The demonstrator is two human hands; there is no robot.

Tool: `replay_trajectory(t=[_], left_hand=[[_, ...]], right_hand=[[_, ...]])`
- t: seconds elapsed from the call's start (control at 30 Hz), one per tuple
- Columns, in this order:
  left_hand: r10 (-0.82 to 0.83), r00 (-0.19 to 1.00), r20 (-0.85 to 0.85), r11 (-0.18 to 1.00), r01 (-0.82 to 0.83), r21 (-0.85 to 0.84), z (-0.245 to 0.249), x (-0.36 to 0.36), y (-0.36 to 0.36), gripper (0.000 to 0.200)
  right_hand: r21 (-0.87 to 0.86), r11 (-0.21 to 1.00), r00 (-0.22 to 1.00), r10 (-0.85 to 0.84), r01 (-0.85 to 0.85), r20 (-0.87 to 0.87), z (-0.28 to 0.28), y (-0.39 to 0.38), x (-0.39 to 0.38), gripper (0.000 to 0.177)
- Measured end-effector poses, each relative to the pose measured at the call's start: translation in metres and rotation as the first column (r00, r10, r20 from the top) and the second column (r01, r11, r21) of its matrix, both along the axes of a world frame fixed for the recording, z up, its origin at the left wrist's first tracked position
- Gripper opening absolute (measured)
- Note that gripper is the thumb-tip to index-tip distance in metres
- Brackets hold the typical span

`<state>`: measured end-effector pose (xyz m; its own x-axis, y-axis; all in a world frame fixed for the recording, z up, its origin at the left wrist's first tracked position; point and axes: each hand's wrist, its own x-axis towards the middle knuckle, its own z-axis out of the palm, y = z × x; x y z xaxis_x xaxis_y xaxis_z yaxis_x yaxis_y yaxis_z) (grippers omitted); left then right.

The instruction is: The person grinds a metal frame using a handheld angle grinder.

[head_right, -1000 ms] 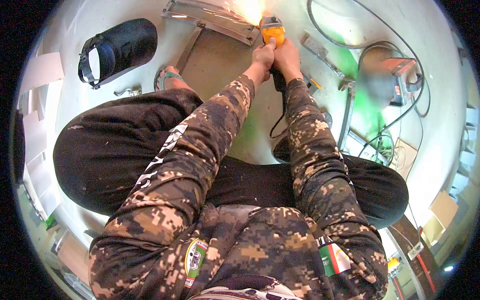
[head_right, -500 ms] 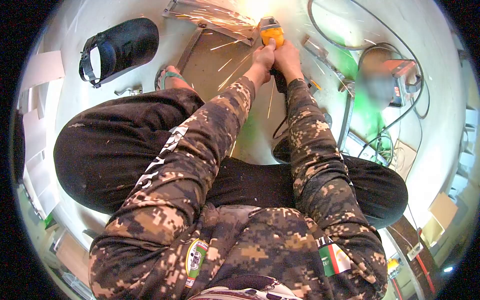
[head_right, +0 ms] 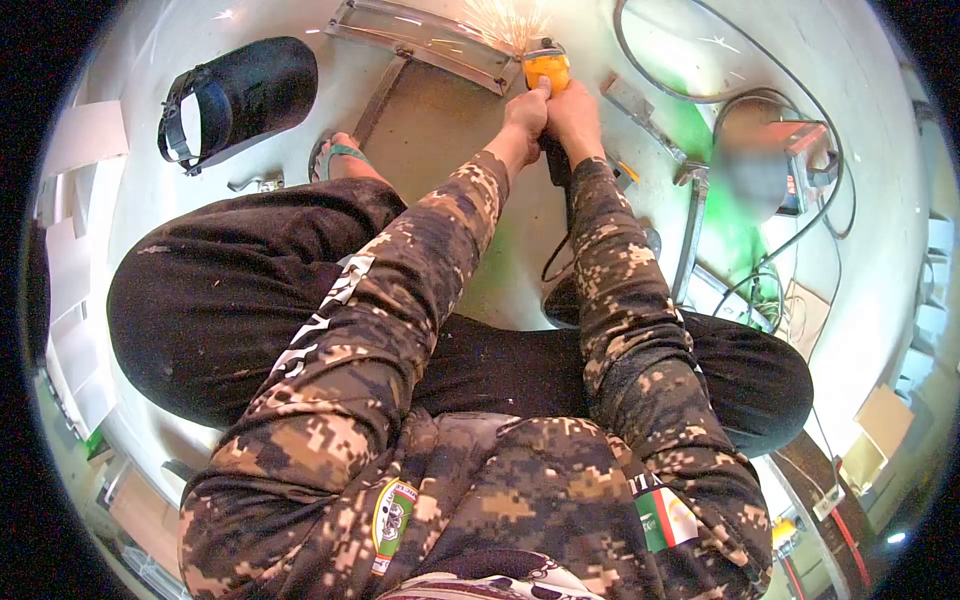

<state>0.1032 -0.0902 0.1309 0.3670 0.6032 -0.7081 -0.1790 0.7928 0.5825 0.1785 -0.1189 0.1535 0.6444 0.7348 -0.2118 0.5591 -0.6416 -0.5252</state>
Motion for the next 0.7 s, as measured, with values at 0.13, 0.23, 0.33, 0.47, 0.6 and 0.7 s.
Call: replay_trajectory(t=[0.13,0.23,0.33,0.47,0.6,0.7], left_hand=[[0.007,0.999,-0.034,1.0,-0.006,0.026,0.007,-0.006,-0.003,0.06],[-0.006,1.0,-0.018,1.0,0.006,0.02,0.0,-0.004,0.002,0.06],[-0.012,0.999,-0.034,1.0,0.012,0.01,-0.007,-0.001,0.001,0.06],[-0.029,0.999,-0.024,1.0,0.029,0.007,-0.001,-0.002,0.003,0.061],[-0.059,0.979,-0.194,0.997,0.069,0.045,0.01,-0.005,-0.003,0.061],[-0.079,0.984,-0.161,0.993,0.092,0.08,0.002,-0.004,0.0,0.061]], right_hand=[[0.032,0.999,1.0,0.026,-0.026,-0.017,-0.008,0.0,0.001,0.049],[0.029,0.999,0.999,-0.041,0.041,-0.002,-0.009,0.001,-0.003,0.05],[-0.02,0.999,0.999,0.038,-0.038,-0.022,-0.006,0.002,0.004,0.051],[0.013,1.0,1.0,-0.001,0.001,0.016,-0.016,0.003,0.006,0.052],[0.029,0.999,0.999,0.015,-0.015,-0.029,-0.007,-0.003,0.0,0.051],[0.019,1.0,1.0,0.017,-0.017,-0.025,-0.007,-0.003,0.001,0.051]])
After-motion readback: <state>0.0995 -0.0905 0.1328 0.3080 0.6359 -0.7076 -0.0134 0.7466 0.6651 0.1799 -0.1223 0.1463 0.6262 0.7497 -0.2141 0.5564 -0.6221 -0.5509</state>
